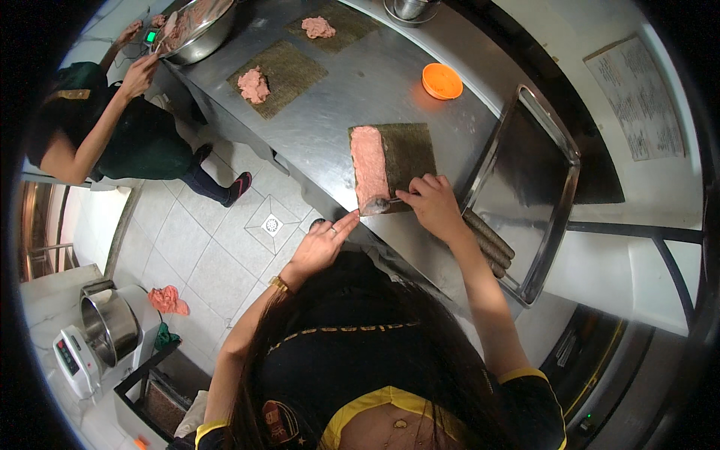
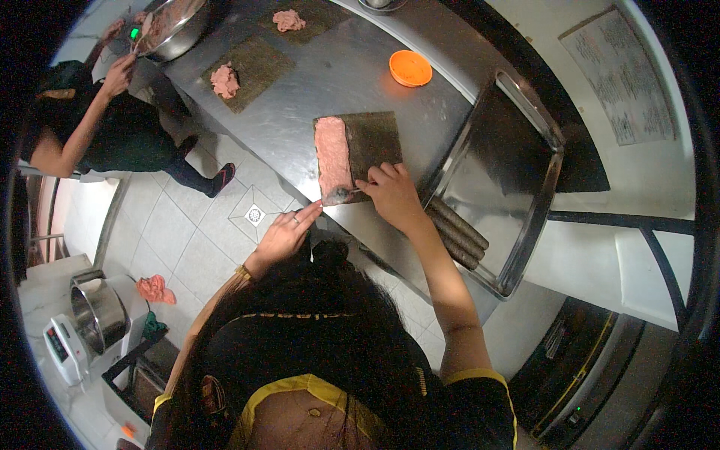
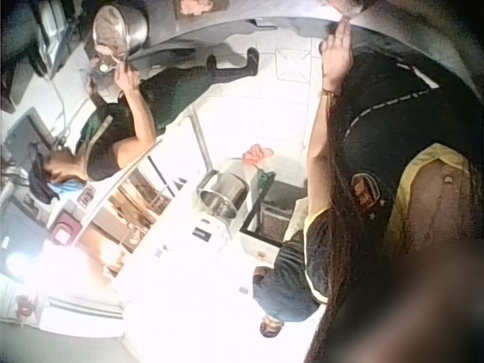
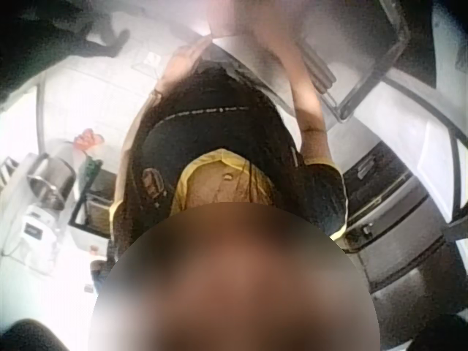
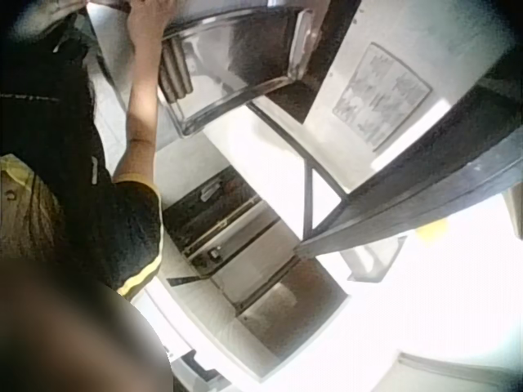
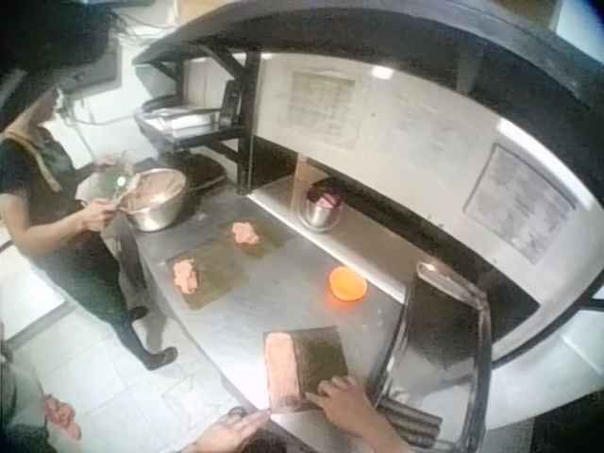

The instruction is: The person spreads a pink paste onto a sheet of nori using a spoon, then rolls the nori into a cylinder and places it on a tray. The process is repeated for multiple sheets.

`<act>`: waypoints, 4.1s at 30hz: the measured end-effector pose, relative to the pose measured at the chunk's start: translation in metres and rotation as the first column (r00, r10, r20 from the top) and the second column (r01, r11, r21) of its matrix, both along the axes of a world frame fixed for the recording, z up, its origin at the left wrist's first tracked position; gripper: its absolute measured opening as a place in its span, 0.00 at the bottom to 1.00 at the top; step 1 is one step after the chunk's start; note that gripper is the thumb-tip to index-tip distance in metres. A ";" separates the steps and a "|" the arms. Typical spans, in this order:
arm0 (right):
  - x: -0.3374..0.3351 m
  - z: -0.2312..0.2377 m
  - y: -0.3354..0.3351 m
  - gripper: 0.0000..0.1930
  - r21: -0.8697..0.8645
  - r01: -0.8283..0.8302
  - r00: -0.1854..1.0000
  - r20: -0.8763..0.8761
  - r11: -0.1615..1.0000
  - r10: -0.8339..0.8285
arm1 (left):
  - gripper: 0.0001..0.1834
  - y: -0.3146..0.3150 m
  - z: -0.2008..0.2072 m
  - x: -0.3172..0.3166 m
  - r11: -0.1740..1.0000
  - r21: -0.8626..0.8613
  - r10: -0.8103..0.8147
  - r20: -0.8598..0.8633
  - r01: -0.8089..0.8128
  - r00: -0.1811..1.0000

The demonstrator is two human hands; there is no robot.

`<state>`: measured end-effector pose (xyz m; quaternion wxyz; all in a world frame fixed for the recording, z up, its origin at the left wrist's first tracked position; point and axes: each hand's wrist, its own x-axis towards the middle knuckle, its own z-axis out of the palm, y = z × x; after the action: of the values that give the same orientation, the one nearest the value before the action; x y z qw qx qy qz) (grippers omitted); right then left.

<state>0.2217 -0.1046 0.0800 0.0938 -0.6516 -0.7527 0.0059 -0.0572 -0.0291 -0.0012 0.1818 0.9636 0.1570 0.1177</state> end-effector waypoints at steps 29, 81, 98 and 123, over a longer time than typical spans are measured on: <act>0.047 -0.030 0.061 0.11 0.033 -0.002 0.999 -0.054 0.999 0.004 | 0.37 -0.003 0.001 0.002 1.000 -0.003 -0.020 -0.091 0.020 0.996; -0.016 -0.032 -0.013 0.09 -0.190 0.511 0.789 -0.282 0.838 -0.545 | 0.34 -0.007 0.007 0.011 0.972 -0.235 0.001 -0.080 -0.020 0.997; 0.100 -0.055 0.033 0.11 -0.301 0.484 -0.069 -0.949 0.822 -0.307 | 0.30 -0.035 0.022 -0.008 0.962 -0.234 0.125 -0.083 -0.141 0.989; -0.072 -0.070 -0.033 0.12 0.267 0.563 0.761 -0.536 0.782 -0.365 | 0.20 0.109 0.018 0.038 0.620 -0.756 0.427 0.101 -0.209 0.898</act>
<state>0.1493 -0.1380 0.0102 0.4011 -0.7658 -0.5020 -0.0247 -0.0192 0.0798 0.0168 0.5452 0.7406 0.3340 0.2068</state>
